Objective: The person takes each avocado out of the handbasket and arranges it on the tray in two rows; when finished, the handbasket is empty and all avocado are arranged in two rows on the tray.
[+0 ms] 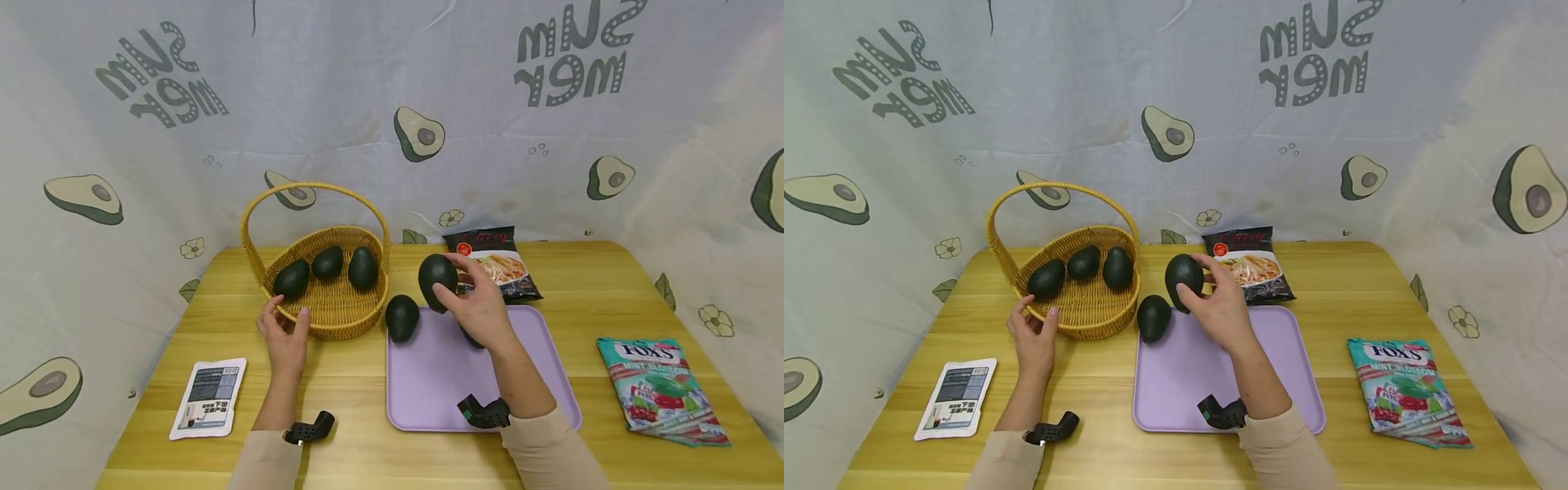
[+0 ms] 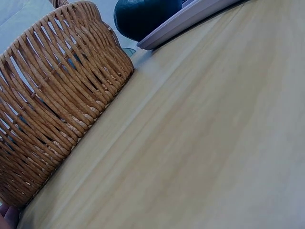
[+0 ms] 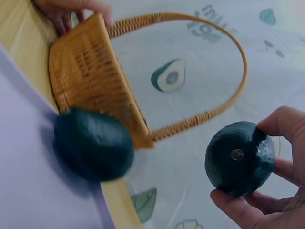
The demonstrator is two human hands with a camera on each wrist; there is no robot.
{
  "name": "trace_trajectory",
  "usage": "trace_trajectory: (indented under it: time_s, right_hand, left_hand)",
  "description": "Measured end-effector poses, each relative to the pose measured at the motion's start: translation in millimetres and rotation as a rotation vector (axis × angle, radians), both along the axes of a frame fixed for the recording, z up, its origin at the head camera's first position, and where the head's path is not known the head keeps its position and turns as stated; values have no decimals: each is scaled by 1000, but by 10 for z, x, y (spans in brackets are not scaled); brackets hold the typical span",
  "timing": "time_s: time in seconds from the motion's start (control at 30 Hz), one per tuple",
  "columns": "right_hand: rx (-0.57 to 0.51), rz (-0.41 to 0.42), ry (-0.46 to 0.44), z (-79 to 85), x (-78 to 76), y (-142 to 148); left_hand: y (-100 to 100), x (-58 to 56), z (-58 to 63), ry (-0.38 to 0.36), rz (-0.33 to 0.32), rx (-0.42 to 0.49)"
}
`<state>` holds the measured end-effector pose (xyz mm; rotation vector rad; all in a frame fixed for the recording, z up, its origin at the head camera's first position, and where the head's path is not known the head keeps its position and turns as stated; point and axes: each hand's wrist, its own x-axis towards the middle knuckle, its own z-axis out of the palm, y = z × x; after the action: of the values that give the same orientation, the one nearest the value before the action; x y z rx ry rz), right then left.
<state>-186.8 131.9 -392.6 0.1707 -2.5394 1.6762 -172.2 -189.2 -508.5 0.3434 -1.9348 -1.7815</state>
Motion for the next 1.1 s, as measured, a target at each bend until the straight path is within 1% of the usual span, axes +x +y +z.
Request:
trace_trajectory:
  time_s: [0.1, 0.3, 0.4, 0.47, 0.5, 0.57, 0.7, 0.73, 0.87, 1.1]
  right_hand:
    - [50, -24, -4, -25, -2, 167]
    - [129, -63, 22, -67, 13, 487]
    - [175, -49, 12, -72, 23, 656]
    - [209, -23, -7, -72, 26, 774]
    - [226, -11, -25, -71, 30, 832]
    - [241, 14, -66, -68, 38, 944]
    - [263, 14, -157, -75, 64, 1148]
    - [266, 11, -180, -82, 70, 1193]
    - [307, 10, -258, -134, 82, 1355]
    - [360, 27, -315, -245, 73, 1525]
  left_hand:
    - [-3, 10, 4, -5, -2, -4]
    - [-1, 15, 3, -5, 2, -3]
    - [3, 15, 6, 0, 4, -9]
    - [5, 15, 3, 8, 6, -8]
    - [23, 33, 47, 5, 6, -6]
    - [24, 36, 52, 6, 6, -9]
    - [21, 40, 63, -3, 0, -6]
    - [2, 22, 19, -1, -2, -8]
    - [-5, 13, 18, -7, -11, -9]
    - [-4, 23, 11, -12, -11, 0]
